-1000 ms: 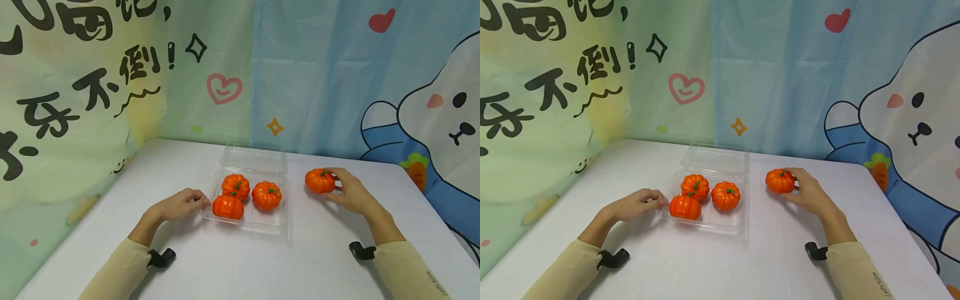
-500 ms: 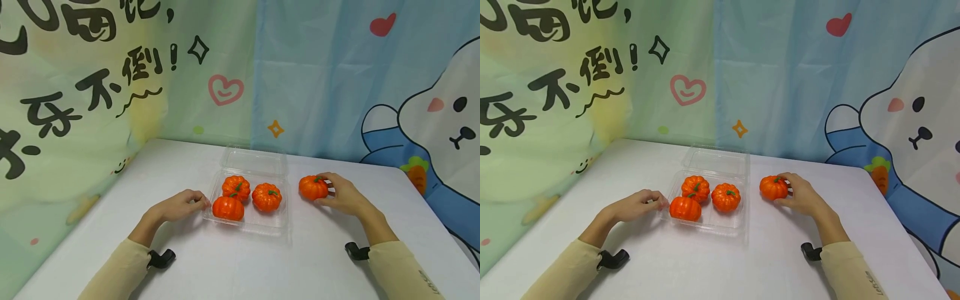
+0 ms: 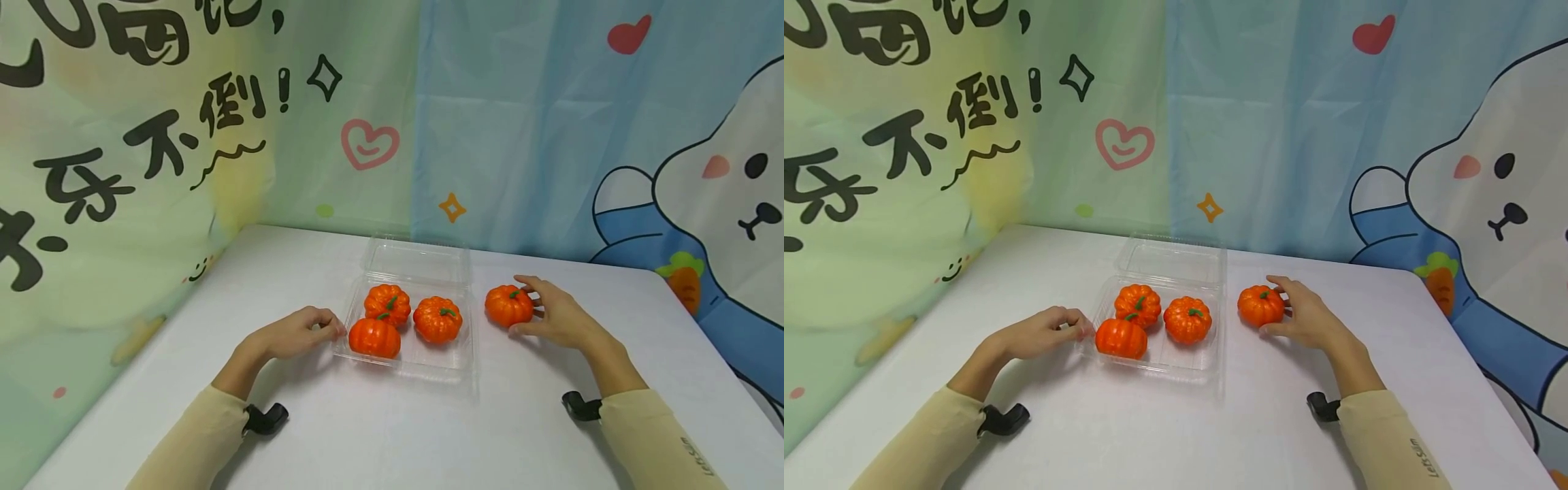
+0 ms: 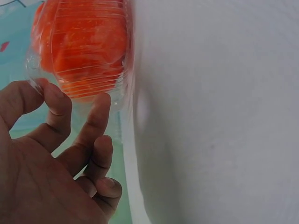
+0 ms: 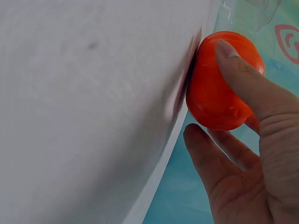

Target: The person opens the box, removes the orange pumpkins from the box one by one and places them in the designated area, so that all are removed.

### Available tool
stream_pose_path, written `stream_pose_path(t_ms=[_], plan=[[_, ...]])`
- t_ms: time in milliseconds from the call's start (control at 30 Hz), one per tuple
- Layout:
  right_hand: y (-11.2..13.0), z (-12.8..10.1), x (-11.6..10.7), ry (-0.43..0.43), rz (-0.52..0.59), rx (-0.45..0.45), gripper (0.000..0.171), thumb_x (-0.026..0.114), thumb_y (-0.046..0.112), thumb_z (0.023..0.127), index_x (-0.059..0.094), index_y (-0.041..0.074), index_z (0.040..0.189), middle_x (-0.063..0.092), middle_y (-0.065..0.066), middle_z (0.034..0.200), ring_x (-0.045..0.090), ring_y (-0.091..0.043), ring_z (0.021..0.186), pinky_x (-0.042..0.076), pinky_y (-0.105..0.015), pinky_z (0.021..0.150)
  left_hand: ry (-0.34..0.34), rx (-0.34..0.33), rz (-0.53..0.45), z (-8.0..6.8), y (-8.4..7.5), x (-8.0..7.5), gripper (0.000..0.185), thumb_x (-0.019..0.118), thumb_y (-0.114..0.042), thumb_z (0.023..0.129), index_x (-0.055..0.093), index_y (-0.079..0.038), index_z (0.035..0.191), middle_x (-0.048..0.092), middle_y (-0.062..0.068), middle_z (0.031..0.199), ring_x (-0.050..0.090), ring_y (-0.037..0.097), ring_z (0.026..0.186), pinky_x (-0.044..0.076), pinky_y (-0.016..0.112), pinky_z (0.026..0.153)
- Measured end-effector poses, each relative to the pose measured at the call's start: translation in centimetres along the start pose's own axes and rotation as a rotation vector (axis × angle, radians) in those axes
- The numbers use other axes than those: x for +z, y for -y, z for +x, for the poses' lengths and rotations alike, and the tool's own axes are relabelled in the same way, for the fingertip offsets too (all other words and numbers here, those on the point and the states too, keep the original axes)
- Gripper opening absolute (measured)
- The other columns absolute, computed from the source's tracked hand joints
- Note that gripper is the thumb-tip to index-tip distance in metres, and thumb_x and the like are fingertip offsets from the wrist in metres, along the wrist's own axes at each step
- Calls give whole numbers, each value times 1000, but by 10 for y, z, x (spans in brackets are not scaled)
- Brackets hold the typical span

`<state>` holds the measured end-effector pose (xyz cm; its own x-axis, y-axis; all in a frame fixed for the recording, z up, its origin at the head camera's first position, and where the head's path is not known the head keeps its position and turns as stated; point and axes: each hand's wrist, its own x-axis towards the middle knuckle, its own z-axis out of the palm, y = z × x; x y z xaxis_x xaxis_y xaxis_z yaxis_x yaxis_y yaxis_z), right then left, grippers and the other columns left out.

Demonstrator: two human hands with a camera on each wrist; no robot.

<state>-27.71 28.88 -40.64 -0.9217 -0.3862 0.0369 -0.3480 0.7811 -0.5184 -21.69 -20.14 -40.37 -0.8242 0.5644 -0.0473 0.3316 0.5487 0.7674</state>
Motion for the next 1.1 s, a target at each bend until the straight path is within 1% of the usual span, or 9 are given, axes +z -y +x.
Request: stream_pose_path(t_ms=[100,233,367,500,600,700,867,1100], plan=[[1,0,0,12,3,14,103,90,37,78,32,7,158,45,-28,147,56,-50,124,50,-58,99,4,-3,0,0,0,0,26,49,-17,103,71,-4,98,72,6,108,58,19,102,45,38,94],[4,-1,-1,6,15,10,103,90,34,79,31,5,158,43,-28,149,55,-51,125,50,-58,99,5,-6,4,1,1,1,27,49,-18,103,72,-4,99,72,6,110,59,18,104,46,36,96],[10,-1,-5,1,10,18,101,89,32,81,31,5,158,41,-28,152,52,-49,129,49,-57,101,4,-6,6,0,-1,0,27,48,-18,102,72,-5,99,72,7,112,59,19,105,45,38,97],[17,-1,-9,0,-2,15,98,86,37,83,32,6,158,39,-26,153,47,-50,134,45,-62,103,9,-4,1,0,-2,0,27,48,-17,102,72,-4,100,72,8,112,58,20,105,45,40,96],[21,-1,-8,-13,-9,-13,96,84,42,85,33,6,157,41,-26,153,46,-50,134,43,-66,103,9,-7,6,0,-2,0,27,49,-18,102,72,-4,101,72,8,112,58,20,104,45,39,96],[23,-1,-7,-32,-17,-48,92,81,44,87,36,6,156,45,-24,151,47,-48,134,42,-66,105,10,-7,12,0,-2,0,27,49,-18,102,72,-3,103,71,7,110,57,19,101,44,38,93],[30,-1,-7,-92,-38,-97,81,78,40,91,40,6,154,47,-21,151,46,-44,135,40,-65,108,18,3,12,1,-2,-1,26,50,-18,102,72,-3,104,68,4,102,53,19,95,42,35,86],[43,3,-5,-129,-37,-158,72,79,36,91,47,8,150,49,-16,150,44,-38,138,36,-65,111,15,10,12,1,-1,-1,26,51,-18,102,72,-3,102,70,4,104,54,19,96,43,34,87]])
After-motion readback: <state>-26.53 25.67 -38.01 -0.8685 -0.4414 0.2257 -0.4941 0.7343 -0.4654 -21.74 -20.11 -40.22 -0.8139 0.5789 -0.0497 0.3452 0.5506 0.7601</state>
